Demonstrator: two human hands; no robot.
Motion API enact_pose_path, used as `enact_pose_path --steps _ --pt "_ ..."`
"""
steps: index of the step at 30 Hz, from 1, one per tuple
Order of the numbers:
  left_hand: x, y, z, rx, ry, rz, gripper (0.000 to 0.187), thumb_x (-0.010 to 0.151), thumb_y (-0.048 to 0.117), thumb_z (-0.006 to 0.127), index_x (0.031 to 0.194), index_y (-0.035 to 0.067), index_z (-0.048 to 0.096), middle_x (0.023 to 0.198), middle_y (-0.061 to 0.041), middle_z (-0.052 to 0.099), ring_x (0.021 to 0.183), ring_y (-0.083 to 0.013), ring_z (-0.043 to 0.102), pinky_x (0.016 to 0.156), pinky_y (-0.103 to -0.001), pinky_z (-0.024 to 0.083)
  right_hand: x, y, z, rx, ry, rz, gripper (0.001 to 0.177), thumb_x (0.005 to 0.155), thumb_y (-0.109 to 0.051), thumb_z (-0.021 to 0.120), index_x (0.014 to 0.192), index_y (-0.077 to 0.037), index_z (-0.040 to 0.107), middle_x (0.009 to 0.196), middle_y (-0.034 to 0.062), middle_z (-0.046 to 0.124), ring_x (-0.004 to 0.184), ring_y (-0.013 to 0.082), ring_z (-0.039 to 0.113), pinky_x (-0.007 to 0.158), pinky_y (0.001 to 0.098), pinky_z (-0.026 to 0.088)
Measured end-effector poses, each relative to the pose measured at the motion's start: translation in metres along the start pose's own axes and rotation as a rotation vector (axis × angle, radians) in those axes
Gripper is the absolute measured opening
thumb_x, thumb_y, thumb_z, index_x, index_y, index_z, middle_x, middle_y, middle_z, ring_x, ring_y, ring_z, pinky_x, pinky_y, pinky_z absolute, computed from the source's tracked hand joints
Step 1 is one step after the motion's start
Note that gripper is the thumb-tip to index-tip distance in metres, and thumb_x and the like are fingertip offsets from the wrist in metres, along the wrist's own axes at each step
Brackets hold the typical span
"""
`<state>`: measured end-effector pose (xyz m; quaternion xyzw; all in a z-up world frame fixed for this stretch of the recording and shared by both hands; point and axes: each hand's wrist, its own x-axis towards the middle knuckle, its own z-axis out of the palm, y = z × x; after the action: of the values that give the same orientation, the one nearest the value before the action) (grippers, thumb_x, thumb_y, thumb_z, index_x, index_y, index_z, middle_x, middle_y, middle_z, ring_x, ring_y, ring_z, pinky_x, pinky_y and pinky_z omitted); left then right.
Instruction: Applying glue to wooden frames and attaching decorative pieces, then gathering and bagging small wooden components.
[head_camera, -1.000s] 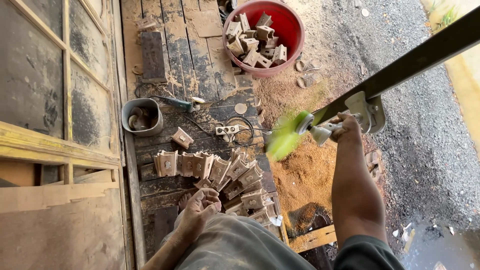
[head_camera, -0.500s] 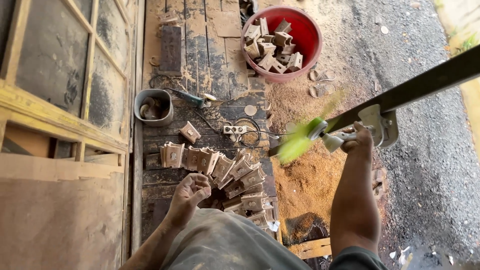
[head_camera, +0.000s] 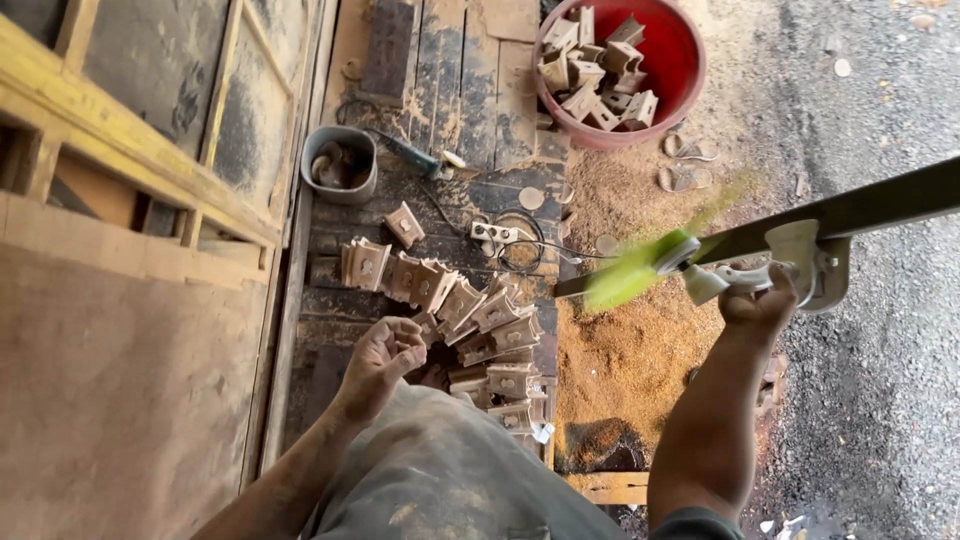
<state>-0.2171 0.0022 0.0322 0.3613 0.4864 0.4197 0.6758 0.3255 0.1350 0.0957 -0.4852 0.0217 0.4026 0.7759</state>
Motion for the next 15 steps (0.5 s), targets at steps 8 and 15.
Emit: enact_pose_path --steps 8,15 --pt "-0.01 -0.005 0.001 -0.02 0.032 0.08 0.022 0.089 0.002 0.063 0.11 0.007 0.061 0.095 -0.007 0.061 0.086 -0.0162 0.06 0.077 -0.03 0.061 -0.055 -0.006 0.007 0.044 -0.052 -0.032 0.065 0.09 -0.007 0.066 0.151 0.002 0.045 0.141 0.0337 0.053 0.125 0.0485 0.059 0.104 0.0679 0.055" --pt "-0.034 -0.007 -0.022 -0.065 0.167 0.172 0.025 0.091 0.0 0.062 0.114 0.007 0.059 0.1 -0.006 0.062 0.089 -0.0138 0.059 0.081 -0.027 0.054 -0.086 -0.005 -0.079 -0.116 0.228 -0.141 0.018 0.107 -0.023 0.05 0.097 -0.008 0.052 0.082 0.0091 0.059 0.076 0.0231 0.062 0.073 0.0339 0.057"
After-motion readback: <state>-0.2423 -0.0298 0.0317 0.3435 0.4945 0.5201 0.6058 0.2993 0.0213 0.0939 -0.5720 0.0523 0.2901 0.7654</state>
